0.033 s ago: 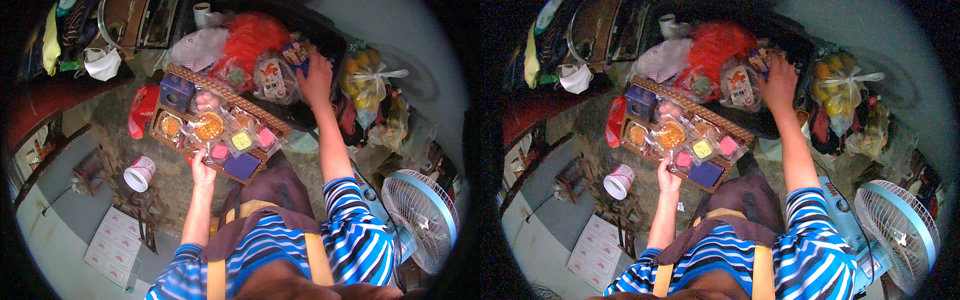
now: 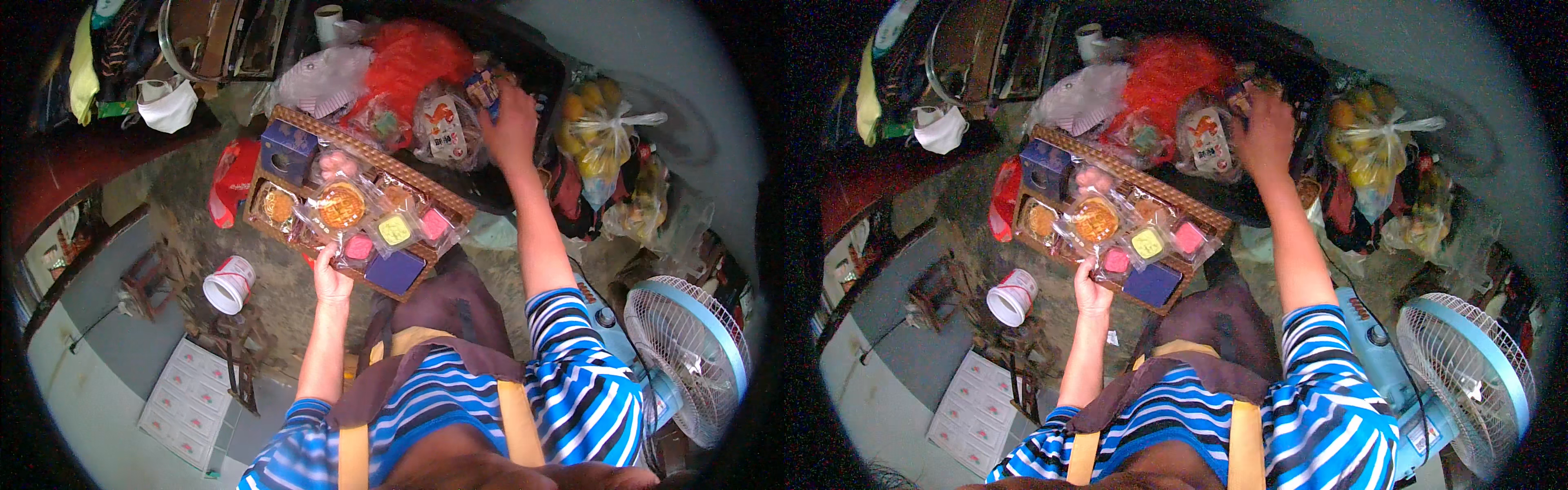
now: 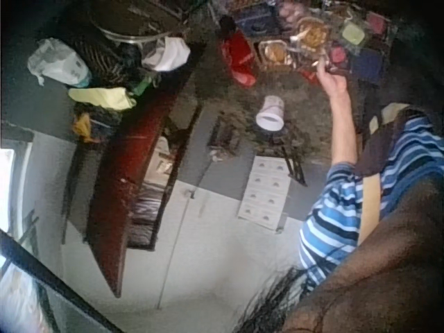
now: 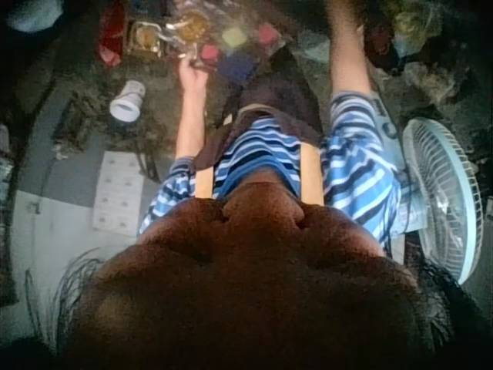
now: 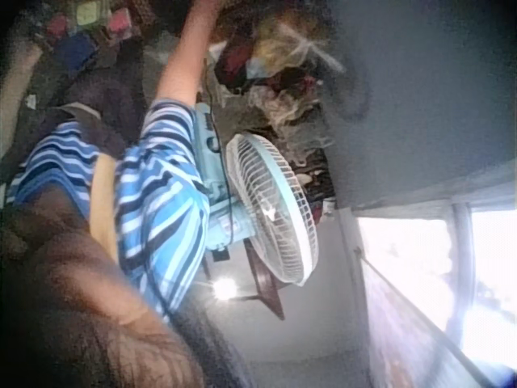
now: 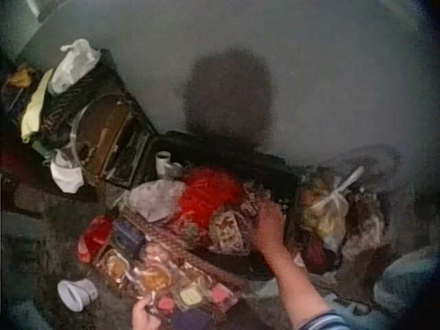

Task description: The person assembles a teal cardboard box by folding and tucking its flaps into place. They then use scissors to trim the edges of the box and place the finished box on a white cabinet. Finally, they pick up a tray of packaged snacks.

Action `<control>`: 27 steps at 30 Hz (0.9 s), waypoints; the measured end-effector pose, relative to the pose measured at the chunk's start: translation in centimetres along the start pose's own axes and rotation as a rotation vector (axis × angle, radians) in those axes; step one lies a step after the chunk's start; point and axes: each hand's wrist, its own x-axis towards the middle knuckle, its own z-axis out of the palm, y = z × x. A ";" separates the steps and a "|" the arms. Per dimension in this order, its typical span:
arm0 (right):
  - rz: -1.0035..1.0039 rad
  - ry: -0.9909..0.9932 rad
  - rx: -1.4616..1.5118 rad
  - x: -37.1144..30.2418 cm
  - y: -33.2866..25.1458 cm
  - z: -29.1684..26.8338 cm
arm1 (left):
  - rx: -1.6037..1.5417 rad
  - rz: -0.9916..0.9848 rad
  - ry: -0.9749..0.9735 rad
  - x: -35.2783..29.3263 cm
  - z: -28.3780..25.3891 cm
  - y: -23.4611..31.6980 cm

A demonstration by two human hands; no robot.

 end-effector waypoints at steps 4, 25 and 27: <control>0.252 -0.487 0.685 -1.0 -1.5 7.5 | 0.009 0.010 -0.029 0.2 -0.2 0.2; -0.055 -0.868 0.844 0.0 -7.7 12.8 | -0.045 0.007 -0.086 0.2 -0.4 -0.2; -0.115 -0.908 0.715 -0.5 -8.1 12.2 | -0.023 0.028 -0.055 0.1 -0.4 -0.3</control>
